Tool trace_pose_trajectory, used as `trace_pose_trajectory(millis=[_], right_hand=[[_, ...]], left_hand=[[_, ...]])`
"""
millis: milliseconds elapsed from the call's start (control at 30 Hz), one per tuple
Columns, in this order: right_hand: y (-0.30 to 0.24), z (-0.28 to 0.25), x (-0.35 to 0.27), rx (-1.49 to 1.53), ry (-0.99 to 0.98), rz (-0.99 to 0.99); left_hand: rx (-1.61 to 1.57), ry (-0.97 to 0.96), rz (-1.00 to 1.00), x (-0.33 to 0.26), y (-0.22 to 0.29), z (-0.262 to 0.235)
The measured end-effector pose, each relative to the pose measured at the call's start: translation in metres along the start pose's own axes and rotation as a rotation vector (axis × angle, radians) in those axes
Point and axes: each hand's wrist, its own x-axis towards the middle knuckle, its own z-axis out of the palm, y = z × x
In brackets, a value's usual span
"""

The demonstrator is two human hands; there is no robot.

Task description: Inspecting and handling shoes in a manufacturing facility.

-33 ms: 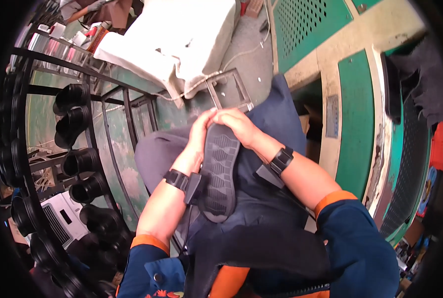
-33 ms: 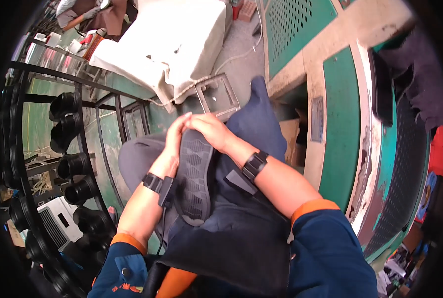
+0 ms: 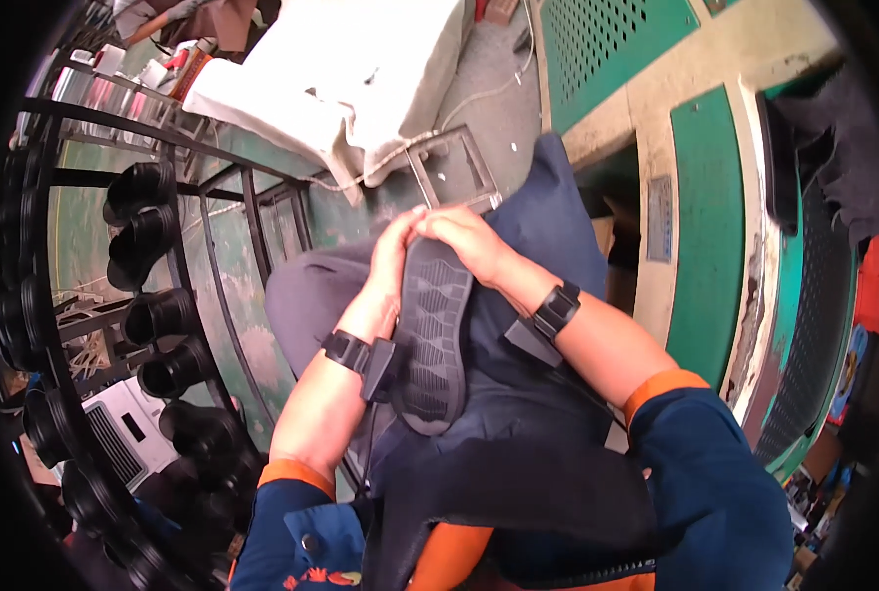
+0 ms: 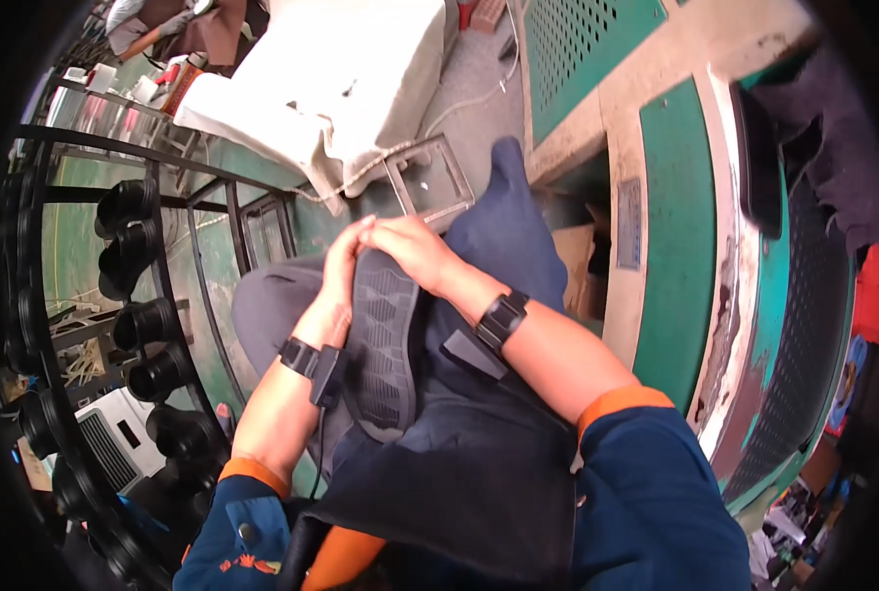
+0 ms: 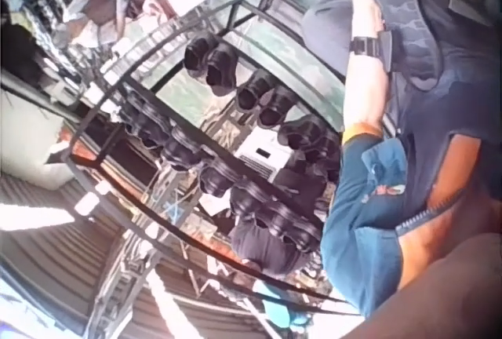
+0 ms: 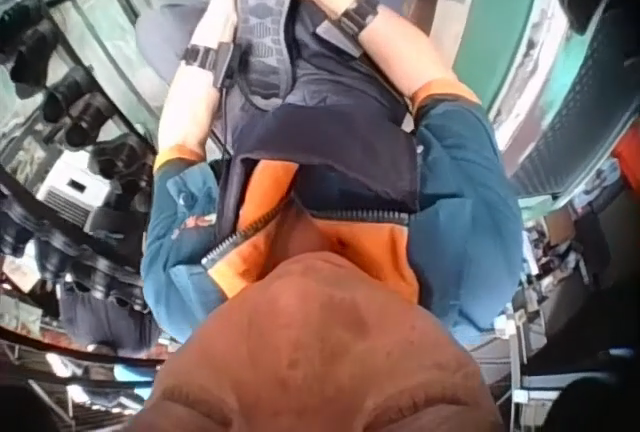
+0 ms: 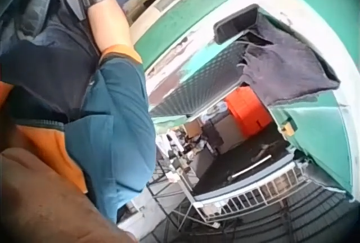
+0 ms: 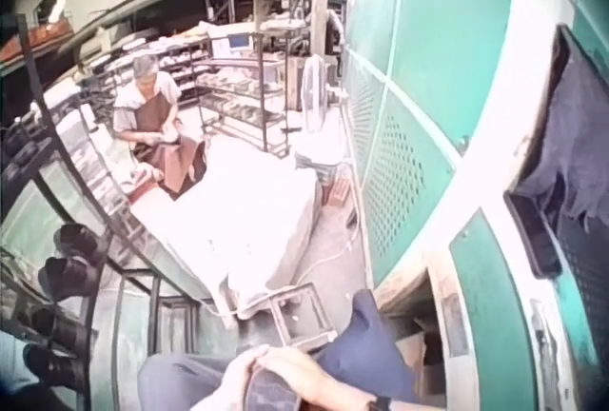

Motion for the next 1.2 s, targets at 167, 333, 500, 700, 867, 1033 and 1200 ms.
trace_pose_trajectory(millis=[167,333,500,700,867,1033,1200], right_hand=[[0.004,0.025,-0.013,-0.157,0.066,-0.137],[-0.014,0.039,-0.019,-0.273,0.091,-0.149],[-0.027,0.046,-0.029,-0.400,0.111,-0.169],[-0.034,0.048,-0.034,-0.333,0.052,-0.308],[-0.045,0.020,-0.008,0.007,0.146,-0.049],[-0.042,0.008,0.011,0.436,0.241,0.207],[-0.038,0.041,0.016,0.390,0.325,0.210]], left_hand=[[0.078,-0.108,0.200,-0.023,-0.010,-0.010],[0.243,-0.033,0.289,-0.037,-0.009,-0.003],[0.220,-0.086,0.370,-0.050,-0.014,-0.007],[0.304,-0.287,0.416,-0.056,-0.008,-0.003],[0.274,-0.077,0.308,-0.078,-0.007,-0.002],[-0.256,-0.047,-0.197,-0.149,-0.044,-0.023],[-0.326,-0.089,-0.113,-0.184,-0.050,-0.011]])
